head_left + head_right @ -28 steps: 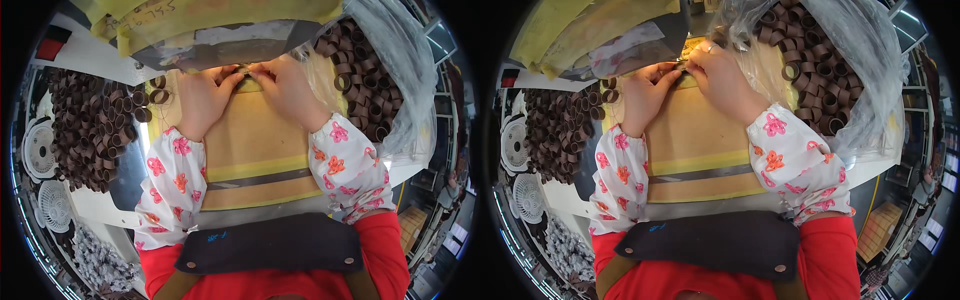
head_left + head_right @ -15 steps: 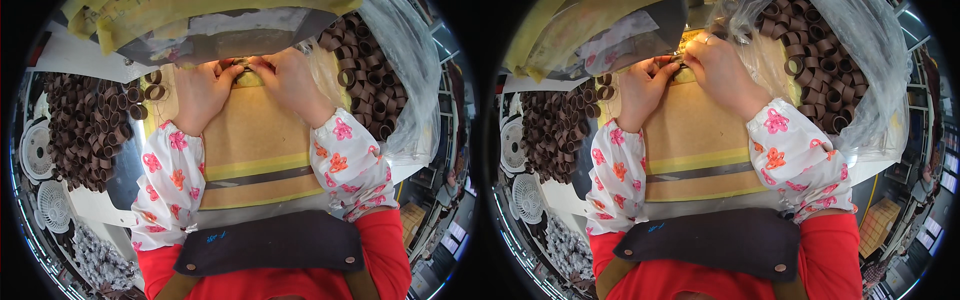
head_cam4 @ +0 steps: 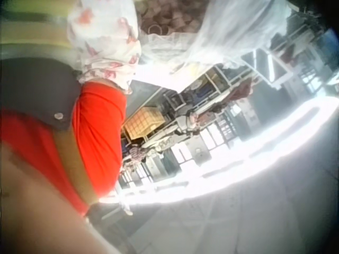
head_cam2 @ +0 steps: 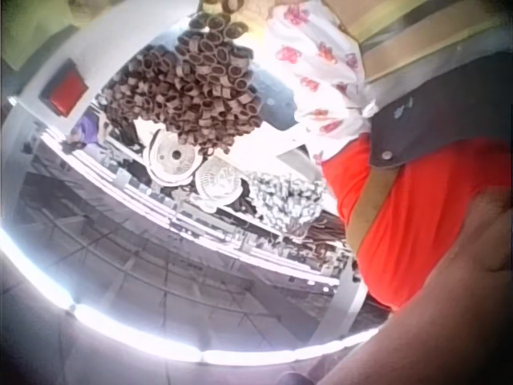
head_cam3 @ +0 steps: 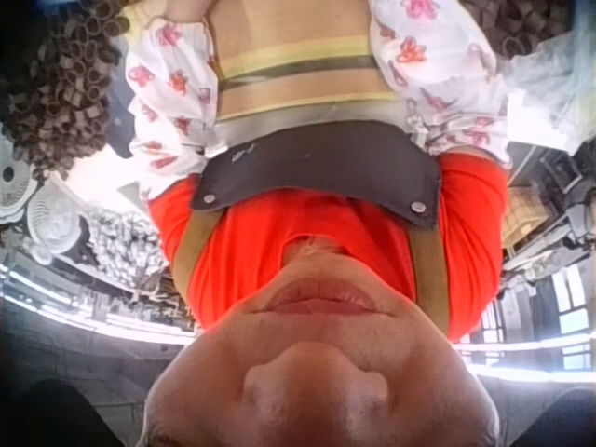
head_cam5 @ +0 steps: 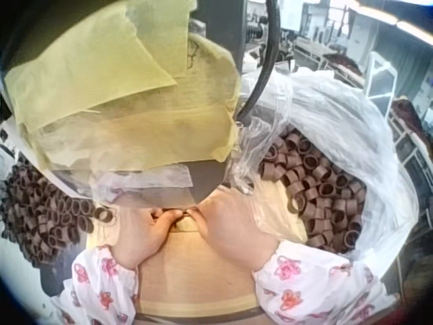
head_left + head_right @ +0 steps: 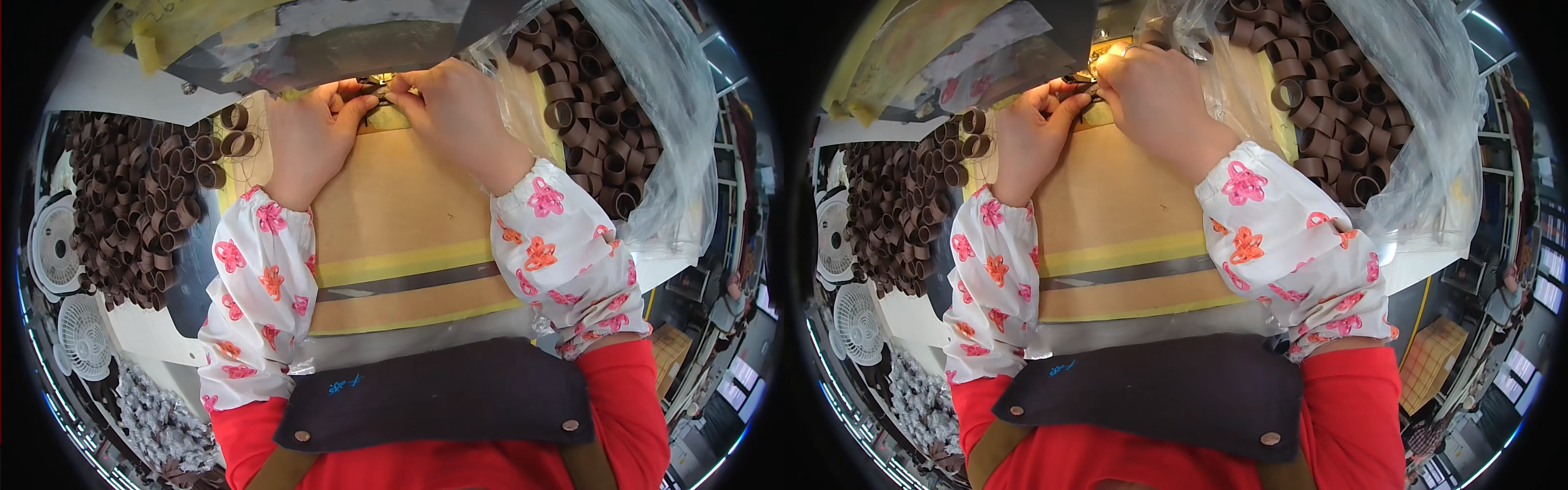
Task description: The recorder is assembling small leather loops using a specialized industrial machine, picking up strips and joining the ends under a press.
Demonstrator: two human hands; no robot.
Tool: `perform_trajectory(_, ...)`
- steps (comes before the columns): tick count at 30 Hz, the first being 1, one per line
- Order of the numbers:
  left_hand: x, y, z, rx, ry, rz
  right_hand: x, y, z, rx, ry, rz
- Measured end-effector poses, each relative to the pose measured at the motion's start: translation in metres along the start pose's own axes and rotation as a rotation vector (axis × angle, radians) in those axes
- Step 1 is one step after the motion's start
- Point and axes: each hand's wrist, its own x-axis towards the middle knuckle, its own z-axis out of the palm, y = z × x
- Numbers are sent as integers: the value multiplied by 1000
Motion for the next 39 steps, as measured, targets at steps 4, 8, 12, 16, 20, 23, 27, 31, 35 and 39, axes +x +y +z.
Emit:
perform_trajectory(4,1,-1,5,28,14,67,-1,3,-1,6,23,-2)
perform_trajectory(8,1,1,2,27,-14,17,0,2,0,2,15,-10)
perform_trajectory(12,0,0,3,8,-5,30,-1,2,0,-6,5,-10)
perform_trajectory(16,0,2,4,51,-15,37,-5,5,-5,71,14,24)
perform_trajectory(20,2,4,3,84,16,62,-4,12,2,124,69,-50)
perform_trajectory(23,-5,12,-7,175,28,87,-8,9,6,147,79,-92)
perform_trajectory(27,-37,5,-26,334,136,330,-22,-16,-11,190,-19,-79)
perform_trajectory(31,-56,-14,-74,492,108,236,-26,0,-57,-185,11,-123)
perform_trajectory(35,-62,-28,-92,542,46,143,-38,35,-106,-490,-94,57)
perform_trajectory(39,-53,-8,-88,524,169,214,-47,45,-97,-603,-185,67)
